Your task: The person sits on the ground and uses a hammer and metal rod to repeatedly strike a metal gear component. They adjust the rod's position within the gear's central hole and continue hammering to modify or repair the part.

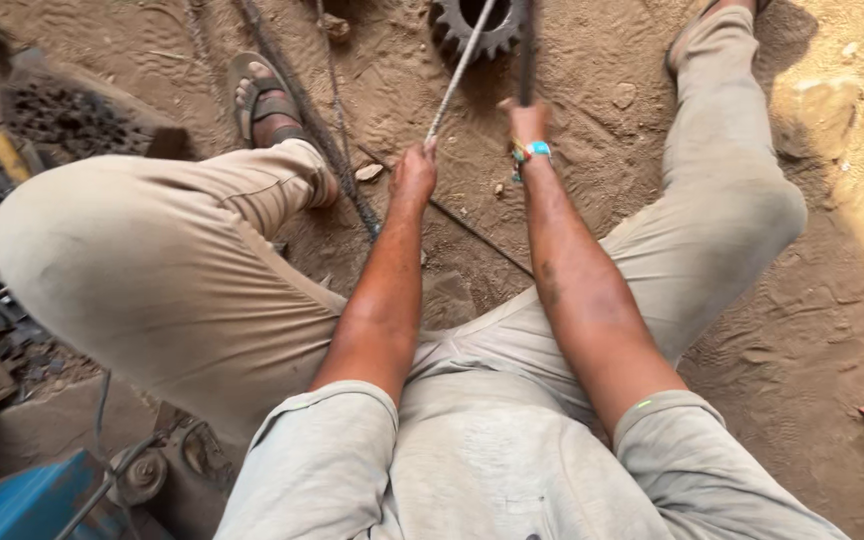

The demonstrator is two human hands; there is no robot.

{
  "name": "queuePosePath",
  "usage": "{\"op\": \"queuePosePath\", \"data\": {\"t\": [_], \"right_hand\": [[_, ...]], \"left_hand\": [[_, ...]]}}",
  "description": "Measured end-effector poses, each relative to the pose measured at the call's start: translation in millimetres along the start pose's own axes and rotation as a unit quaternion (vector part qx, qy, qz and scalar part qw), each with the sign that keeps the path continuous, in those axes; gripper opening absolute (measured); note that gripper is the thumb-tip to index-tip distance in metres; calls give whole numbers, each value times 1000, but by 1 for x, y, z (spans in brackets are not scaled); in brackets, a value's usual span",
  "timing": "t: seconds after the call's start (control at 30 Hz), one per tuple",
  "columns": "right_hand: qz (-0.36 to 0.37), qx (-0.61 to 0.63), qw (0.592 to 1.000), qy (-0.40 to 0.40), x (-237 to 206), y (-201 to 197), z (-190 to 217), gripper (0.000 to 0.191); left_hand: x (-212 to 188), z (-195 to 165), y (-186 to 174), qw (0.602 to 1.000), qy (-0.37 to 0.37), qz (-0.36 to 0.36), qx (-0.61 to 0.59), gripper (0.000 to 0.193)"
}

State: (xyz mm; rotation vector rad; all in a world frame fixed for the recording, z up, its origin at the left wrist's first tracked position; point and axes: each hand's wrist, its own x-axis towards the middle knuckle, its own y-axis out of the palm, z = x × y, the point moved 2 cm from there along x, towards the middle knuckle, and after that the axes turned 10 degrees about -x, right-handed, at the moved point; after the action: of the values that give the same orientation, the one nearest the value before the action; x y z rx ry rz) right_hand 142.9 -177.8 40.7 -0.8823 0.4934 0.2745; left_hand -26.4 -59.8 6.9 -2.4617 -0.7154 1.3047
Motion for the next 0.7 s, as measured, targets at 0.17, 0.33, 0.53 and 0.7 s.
{"op": "queuePosePath", "data": {"t": [0.17,0.33,0.53,0.7], "right_hand": [[-7,252,968,4,0,-16,14,31],[43,147,986,65,-11,-19,3,21],[164,216,950,156,-24,1,-27,20],[267,300,898,180,-20,3,-26,33]], "left_hand": [[-2,-3,0,999,46,-28,8,58],[-2,-2,-4,999,-29,9,-29,61],[-5,-4,-16,1000,12,8,-20,56],[-7,-3,-12,998,-30,55,-18,47]]}}
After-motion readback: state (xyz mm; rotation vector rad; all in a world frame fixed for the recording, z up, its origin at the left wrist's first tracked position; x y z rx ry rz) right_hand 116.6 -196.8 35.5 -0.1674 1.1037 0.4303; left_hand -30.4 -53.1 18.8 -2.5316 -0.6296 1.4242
